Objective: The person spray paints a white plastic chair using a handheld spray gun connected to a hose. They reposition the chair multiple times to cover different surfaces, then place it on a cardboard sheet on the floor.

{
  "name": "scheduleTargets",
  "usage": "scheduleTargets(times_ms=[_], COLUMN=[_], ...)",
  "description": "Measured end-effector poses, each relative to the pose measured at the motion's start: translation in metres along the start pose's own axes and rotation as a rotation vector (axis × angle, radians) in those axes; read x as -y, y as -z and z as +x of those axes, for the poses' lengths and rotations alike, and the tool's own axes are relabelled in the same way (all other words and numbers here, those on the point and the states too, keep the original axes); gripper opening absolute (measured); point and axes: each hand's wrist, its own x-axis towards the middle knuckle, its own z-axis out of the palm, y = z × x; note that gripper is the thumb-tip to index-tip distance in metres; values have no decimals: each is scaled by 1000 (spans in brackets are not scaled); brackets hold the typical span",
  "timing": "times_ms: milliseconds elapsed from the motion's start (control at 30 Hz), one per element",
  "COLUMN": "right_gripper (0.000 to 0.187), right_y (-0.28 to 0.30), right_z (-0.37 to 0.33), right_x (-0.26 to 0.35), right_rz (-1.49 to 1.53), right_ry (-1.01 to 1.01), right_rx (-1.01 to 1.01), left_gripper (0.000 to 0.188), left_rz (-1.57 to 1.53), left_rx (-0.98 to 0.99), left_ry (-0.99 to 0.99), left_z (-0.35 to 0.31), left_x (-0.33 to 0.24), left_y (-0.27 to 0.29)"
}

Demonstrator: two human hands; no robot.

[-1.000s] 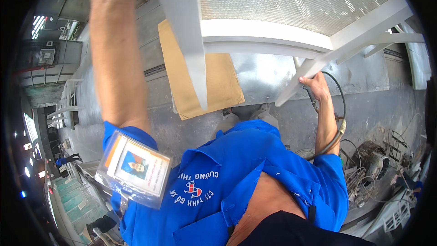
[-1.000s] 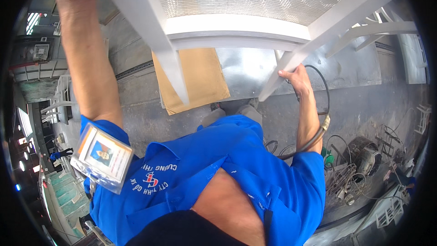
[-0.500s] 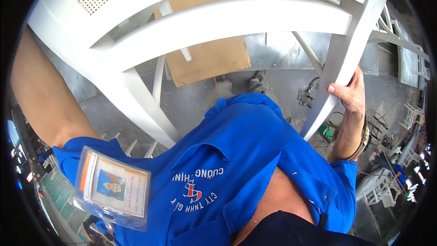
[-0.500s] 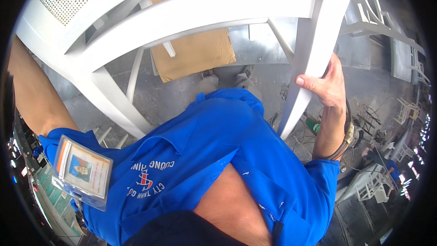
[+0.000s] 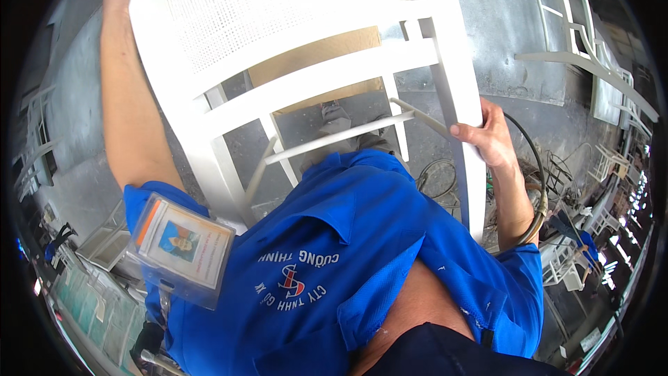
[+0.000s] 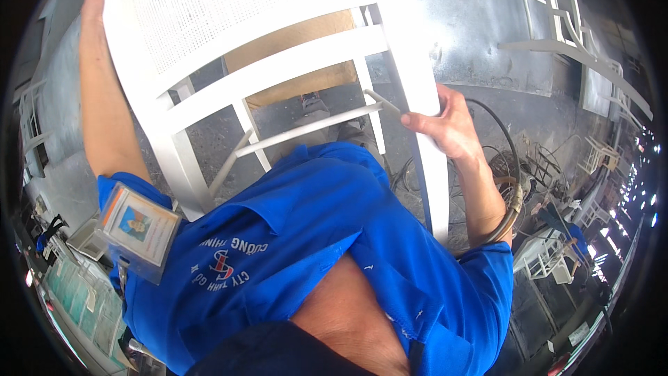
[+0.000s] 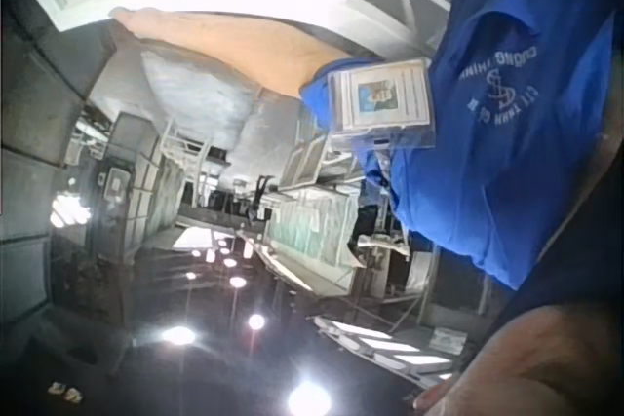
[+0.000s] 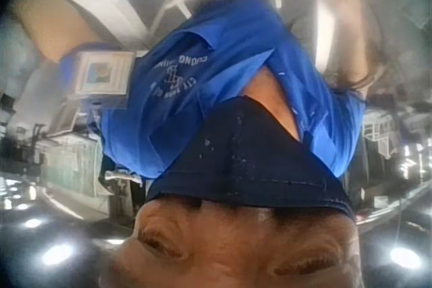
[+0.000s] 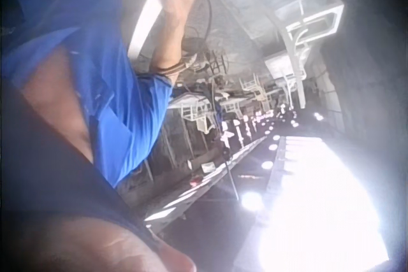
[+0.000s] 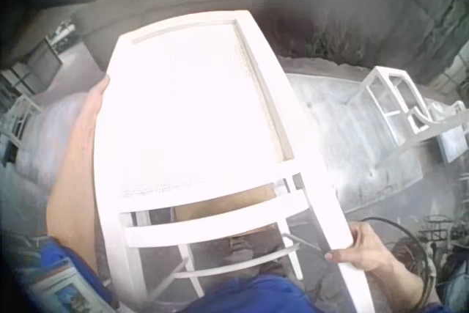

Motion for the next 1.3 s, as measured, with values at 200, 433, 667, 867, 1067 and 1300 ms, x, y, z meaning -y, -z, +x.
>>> scheduleTargets(times_ms=[200,433,667,867,1067,1300], right_gripper=[77,88,87,82,72,88], right_y=[-8,-12,0,20,29,34], right_z=[-3,2,37,50,95,181], right_x=[12,17,29,54,83,114], right_rz=[15,-98,-93,-88,-123,-207], right_ry=[-21,61,127,106,160,66], right_rx=[-22,-82,-46,6,40,95], left_gripper=[59,63,61,69,65,52], left_rz=[167,254,296,542,68,-157], left_rx=[-120,-132,204,100,188,302], left_ry=[30,103,106,213,216,274], left_z=[-14,-25,-115,-340,-378,-275], left_x=[48,55,73,89,76,82], left_y=[-7,-17,-17,15,20,15])
